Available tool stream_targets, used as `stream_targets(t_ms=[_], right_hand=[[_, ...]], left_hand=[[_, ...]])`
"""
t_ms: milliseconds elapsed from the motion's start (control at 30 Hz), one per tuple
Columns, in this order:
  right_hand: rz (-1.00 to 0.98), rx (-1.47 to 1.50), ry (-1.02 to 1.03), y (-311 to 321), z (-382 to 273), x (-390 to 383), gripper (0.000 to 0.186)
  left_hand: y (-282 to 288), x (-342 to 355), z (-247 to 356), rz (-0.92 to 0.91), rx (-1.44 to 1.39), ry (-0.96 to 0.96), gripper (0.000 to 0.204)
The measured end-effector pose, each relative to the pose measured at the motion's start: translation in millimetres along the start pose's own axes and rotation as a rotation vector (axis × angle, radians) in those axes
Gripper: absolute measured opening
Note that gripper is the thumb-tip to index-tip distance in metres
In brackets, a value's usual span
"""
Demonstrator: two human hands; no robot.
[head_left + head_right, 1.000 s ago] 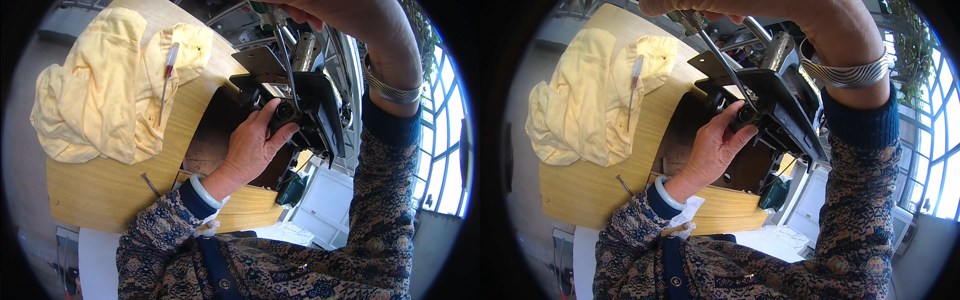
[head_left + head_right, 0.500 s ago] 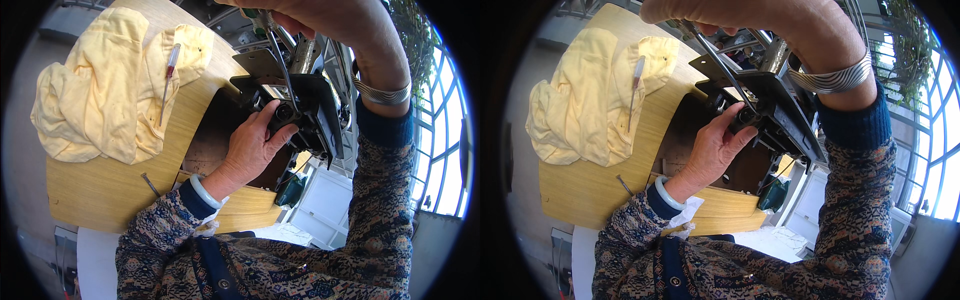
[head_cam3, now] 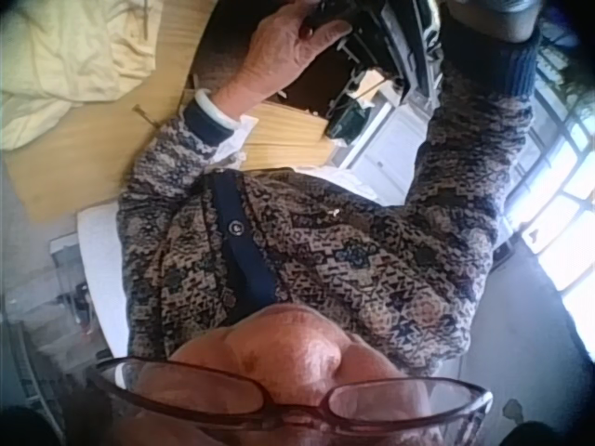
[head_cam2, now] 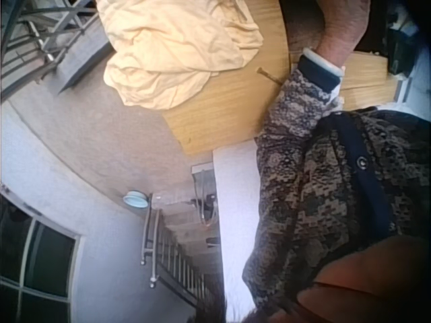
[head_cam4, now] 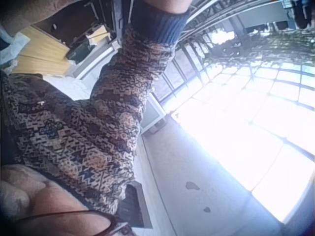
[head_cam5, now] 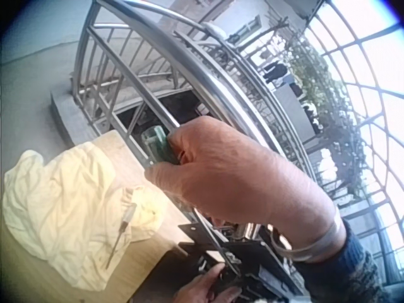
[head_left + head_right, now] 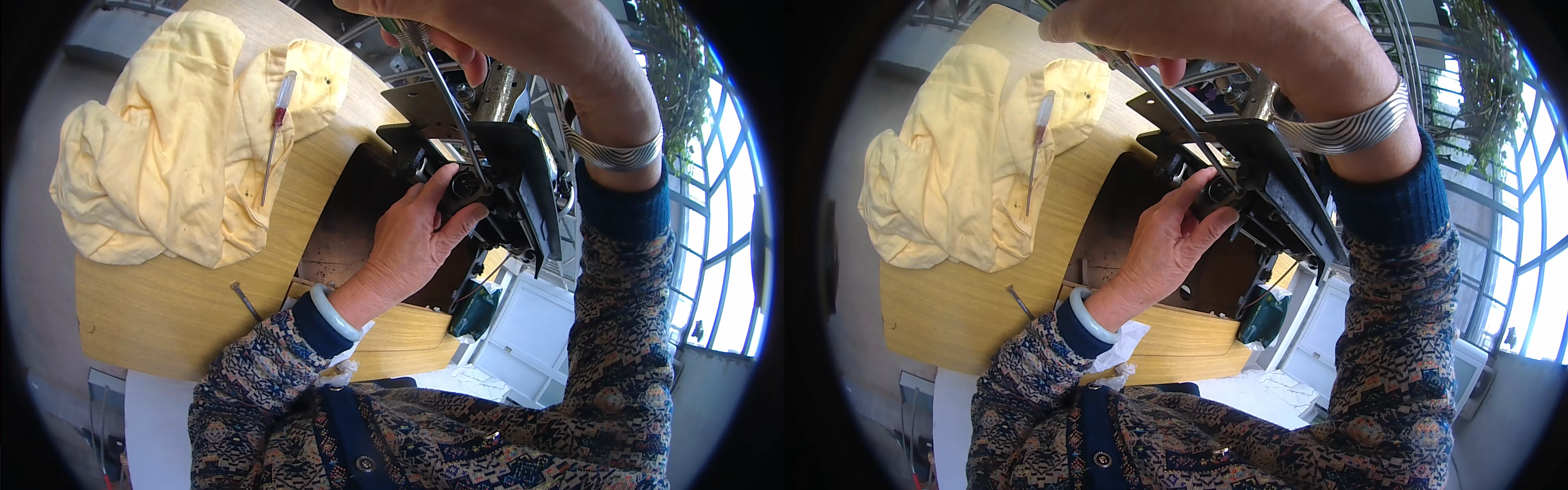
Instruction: The person removes a bobbin case from a sewing machine, inspects it, and reinserts it. They then use a screwdriver to tighten a screw on the bobbin case and later remove it again to inspect the interior.
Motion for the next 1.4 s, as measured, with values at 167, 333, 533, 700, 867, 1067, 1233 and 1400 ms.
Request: stream_targets(t_ms=[167, 333, 533, 700, 867, 1067, 1233, 1400], right_hand=[[-0.022, 0.009, -0.014, 1.5, 0.9, -0.2, 0.031], [0.045, 0.087, 0.224, -1.9, 1.5, -5.6, 0.029], [-0.020, 0.030, 0.014, -4.4, 8.4, 1.7, 0.030], [-0.067, 0.111, 0.016, -6.3, 13.2, 8.4, 0.031], [-0.136, 0.095, 0.039, -12.7, 12.9, 11.1, 0.033], [-0.085, 0.044, 0.095, -10.8, 0.6, 2.0, 0.038], [-0.090, 0.129, 0.251, -5.6, -7.9, -9.2, 0.038], [-0.291, 0.378, 0.279, -2.9, 0.8, -3.2, 0.037]], left_hand=[[1.6, -0.7, 1.4, 0.065, -0.022, -0.025, 0.059], [-0.2, 0.5, -0.4, -0.027, 0.004, 0.009, 0.069], [0.5, -0.4, 1.2, -0.023, 0.009, 0.009, 0.068], [1.3, 0.0, 2.6, -0.023, 0.007, -0.002, 0.068], [1.1, -0.9, 1.3, -0.017, 0.017, 0.008, 0.068], [0.8, -0.7, 0.9, 0.006, 0.002, -0.020, 0.067], [1.5, -1.5, 2.0, 0.051, -0.009, -0.029, 0.062], [2.2, -1.6, 2.6, 0.075, -0.023, -0.032, 0.059]])
Point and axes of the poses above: each hand's wrist, its own x-axis towards the middle knuckle, its own y-axis out of the back of the hand, z = x × y, the point moved 6 cm from there along x, towards the middle knuckle, and after that the axes turned 8 degrees about y, right-handed, at the moved point
